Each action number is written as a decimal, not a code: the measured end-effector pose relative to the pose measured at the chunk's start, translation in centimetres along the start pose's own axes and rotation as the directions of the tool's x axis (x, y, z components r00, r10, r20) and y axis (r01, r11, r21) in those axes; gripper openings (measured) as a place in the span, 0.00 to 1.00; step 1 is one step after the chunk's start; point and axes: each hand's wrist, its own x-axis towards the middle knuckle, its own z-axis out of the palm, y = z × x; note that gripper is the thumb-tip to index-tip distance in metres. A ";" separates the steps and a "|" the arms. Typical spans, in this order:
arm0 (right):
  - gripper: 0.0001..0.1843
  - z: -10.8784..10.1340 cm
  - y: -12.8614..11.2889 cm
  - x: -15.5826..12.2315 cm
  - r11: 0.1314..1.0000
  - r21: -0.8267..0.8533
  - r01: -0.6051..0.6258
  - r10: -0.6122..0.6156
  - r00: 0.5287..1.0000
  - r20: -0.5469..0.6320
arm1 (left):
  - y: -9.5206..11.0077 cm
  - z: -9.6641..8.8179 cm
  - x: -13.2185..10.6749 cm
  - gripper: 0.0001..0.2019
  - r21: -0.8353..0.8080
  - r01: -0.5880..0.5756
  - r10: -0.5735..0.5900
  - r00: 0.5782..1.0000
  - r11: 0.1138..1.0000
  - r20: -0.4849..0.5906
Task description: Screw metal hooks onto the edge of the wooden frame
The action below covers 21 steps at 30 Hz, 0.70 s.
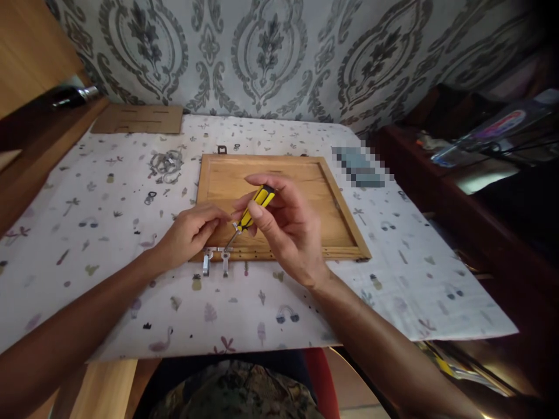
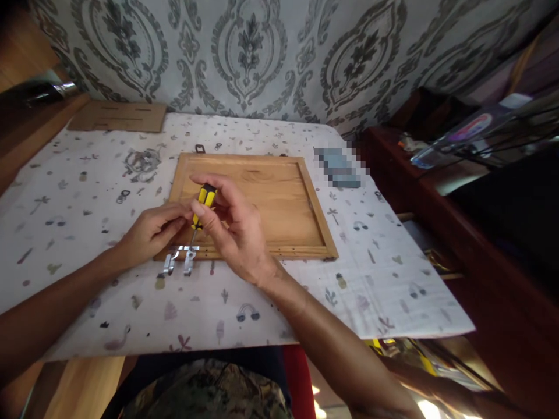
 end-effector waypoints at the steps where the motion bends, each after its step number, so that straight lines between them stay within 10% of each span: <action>1: 0.18 0.1 0.0 -0.1 1.000 -0.020 -0.001 0.001 1.000 0.011 | 0.0 0.0 0.0 0.10 -0.001 0.014 -0.014 1.000 1.000 0.006; 21: 0.18 0.3 -0.3 -0.3 0.996 -0.068 0.061 -0.061 0.998 -0.004 | 0.5 -0.5 0.1 0.12 -0.334 0.310 -0.312 0.949 0.890 0.052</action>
